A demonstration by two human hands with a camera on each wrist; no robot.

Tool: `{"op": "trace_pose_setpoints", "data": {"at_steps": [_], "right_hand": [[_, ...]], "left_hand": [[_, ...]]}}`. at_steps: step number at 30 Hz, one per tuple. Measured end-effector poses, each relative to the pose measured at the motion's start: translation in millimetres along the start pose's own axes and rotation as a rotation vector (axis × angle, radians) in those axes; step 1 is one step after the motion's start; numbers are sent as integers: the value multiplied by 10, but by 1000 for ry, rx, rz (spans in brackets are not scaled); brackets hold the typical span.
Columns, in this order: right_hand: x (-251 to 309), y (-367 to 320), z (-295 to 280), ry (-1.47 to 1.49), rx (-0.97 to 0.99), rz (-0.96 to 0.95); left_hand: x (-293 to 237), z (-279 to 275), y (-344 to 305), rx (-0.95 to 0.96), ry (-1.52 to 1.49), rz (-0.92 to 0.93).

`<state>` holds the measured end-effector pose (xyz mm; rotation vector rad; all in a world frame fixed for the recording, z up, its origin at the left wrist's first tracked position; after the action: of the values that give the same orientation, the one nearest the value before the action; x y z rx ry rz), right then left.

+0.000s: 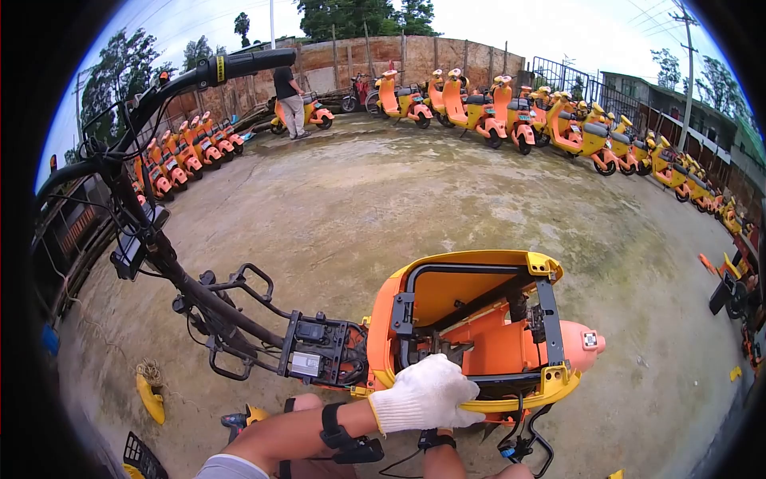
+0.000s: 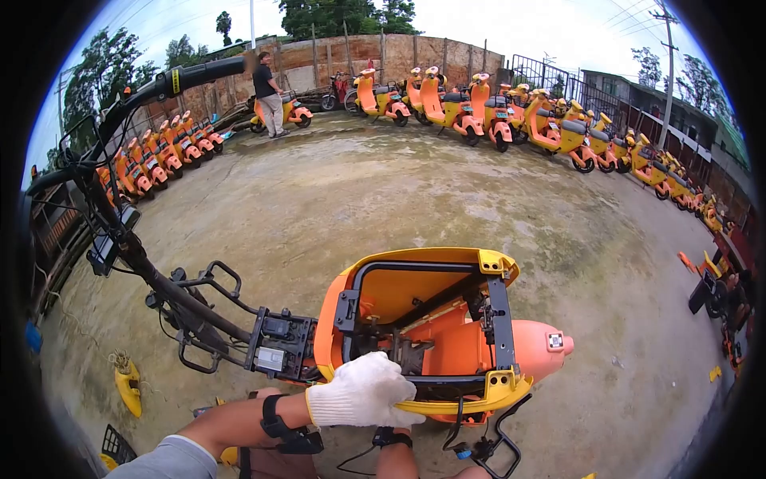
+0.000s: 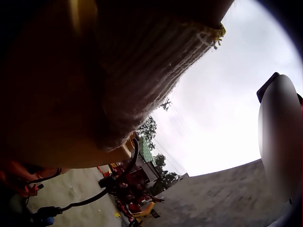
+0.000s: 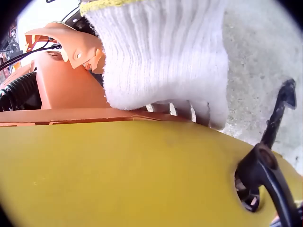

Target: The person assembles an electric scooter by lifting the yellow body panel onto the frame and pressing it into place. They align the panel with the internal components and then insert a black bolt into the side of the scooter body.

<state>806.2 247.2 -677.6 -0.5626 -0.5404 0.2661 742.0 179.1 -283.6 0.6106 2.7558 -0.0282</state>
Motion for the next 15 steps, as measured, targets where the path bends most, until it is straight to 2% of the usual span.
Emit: {"op": "trace_pose_setpoints", "data": {"at_steps": [3, 7, 15], "right_hand": [[79, 86, -37, 19, 23, 2], [106, 180, -131, 16, 44, 16], [131, 272, -136, 50, 59, 44]], "left_hand": [[-40, -51, 17, 92, 11, -50], [27, 36, -4, -11, 2, -15], [27, -9, 41, 43, -42, -36]]}}
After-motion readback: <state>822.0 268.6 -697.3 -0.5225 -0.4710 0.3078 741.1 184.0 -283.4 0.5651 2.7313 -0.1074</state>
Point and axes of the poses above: each hand's wrist, its own y-axis towards the middle knuckle, its own z-axis out of the palm, x = y × z, the point moved 4 cm from there along y, towards the middle knuckle
